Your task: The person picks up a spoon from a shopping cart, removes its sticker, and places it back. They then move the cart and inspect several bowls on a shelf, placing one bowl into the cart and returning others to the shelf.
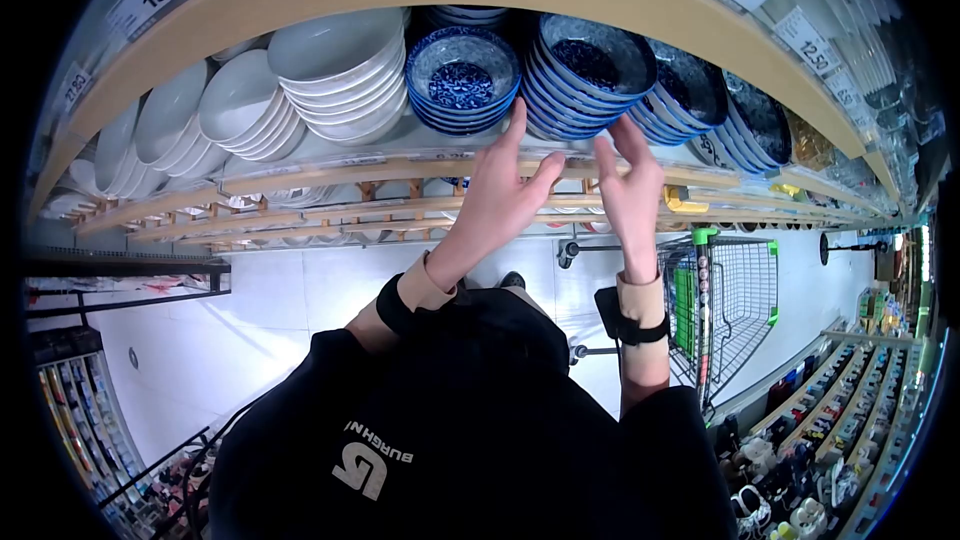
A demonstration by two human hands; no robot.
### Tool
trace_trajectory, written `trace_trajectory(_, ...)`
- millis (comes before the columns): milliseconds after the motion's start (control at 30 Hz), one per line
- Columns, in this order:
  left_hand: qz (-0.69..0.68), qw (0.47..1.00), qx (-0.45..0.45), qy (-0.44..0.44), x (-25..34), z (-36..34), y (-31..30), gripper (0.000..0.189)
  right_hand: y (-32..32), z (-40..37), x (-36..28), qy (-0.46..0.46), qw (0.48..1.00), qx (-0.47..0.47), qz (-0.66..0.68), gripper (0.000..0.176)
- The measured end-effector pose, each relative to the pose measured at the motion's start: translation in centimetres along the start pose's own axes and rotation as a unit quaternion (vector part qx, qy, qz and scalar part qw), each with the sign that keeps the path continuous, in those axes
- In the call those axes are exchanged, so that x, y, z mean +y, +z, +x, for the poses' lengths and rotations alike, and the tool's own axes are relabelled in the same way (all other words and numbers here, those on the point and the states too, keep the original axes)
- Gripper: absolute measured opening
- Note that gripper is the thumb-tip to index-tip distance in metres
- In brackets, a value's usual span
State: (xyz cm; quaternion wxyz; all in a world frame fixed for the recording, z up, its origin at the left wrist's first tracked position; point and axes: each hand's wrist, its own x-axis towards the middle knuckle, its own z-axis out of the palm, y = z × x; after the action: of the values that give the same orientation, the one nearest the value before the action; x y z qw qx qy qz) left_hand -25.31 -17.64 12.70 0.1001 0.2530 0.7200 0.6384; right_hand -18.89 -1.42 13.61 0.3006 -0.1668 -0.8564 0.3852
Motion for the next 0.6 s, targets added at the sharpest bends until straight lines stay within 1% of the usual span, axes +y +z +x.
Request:
trace_trajectory(33,0.000,1.000,-0.012,-0.018,0.4,-0.1,-0.3,0.080,-0.5,-0.2,-1.0,-0.010,0.999,0.025,-0.021,0.038)
trace_trajectory(67,-0.001,0.999,-0.023,-0.037,0.8,-0.3,-0.7,0.078,-0.8,-0.5,-1.8,-0.016,0.995,0.086,-0.045,0.024)
trace_trajectory(100,-0.003,0.998,-0.034,-0.057,0.9,-0.5,-0.8,0.077,-1.2,-0.5,-2.1,-0.082,0.984,0.134,-0.088,0.018)
trace_trajectory(167,0.023,1.000,-0.005,0.015,0.2,-0.7,-0.3,0.077,-1.7,0.1,-2.8,-0.199,0.958,0.181,-0.097,0.015)
trace_trajectory(200,0.037,0.998,0.007,0.052,-0.1,-0.8,0.0,0.077,-1.8,0.8,-3.6,-0.252,0.946,0.165,-0.116,0.016)
trace_trajectory(267,0.053,0.997,0.012,0.059,-0.6,-0.8,0.2,0.077,-1.8,2.5,-5.1,-0.357,0.911,0.133,-0.155,0.018)
trace_trajectory(367,0.069,0.996,0.010,0.065,-0.9,-0.7,0.4,0.078,-1.0,3.9,-5.6,-0.354,0.920,0.031,-0.164,0.022)
trace_trajectory(433,0.070,0.995,0.007,0.063,-0.8,-0.7,0.2,0.078,-0.5,4.6,-5.4,-0.347,0.924,0.014,-0.160,0.019)
trace_trajectory(500,0.024,0.999,-0.007,0.027,0.0,-0.7,0.1,0.079,-0.2,4.9,-5.3,-0.334,0.929,-0.011,-0.158,0.018)
trace_trajectory(533,0.000,1.000,-0.012,0.008,0.2,-0.8,0.1,0.079,0.0,5.1,-5.4,-0.352,0.924,0.006,-0.150,0.016)
trace_trajectory(600,0.018,1.000,-0.005,0.021,-0.2,-0.8,0.1,0.080,0.0,5.0,-5.6,-0.341,0.927,0.000,-0.157,0.015)
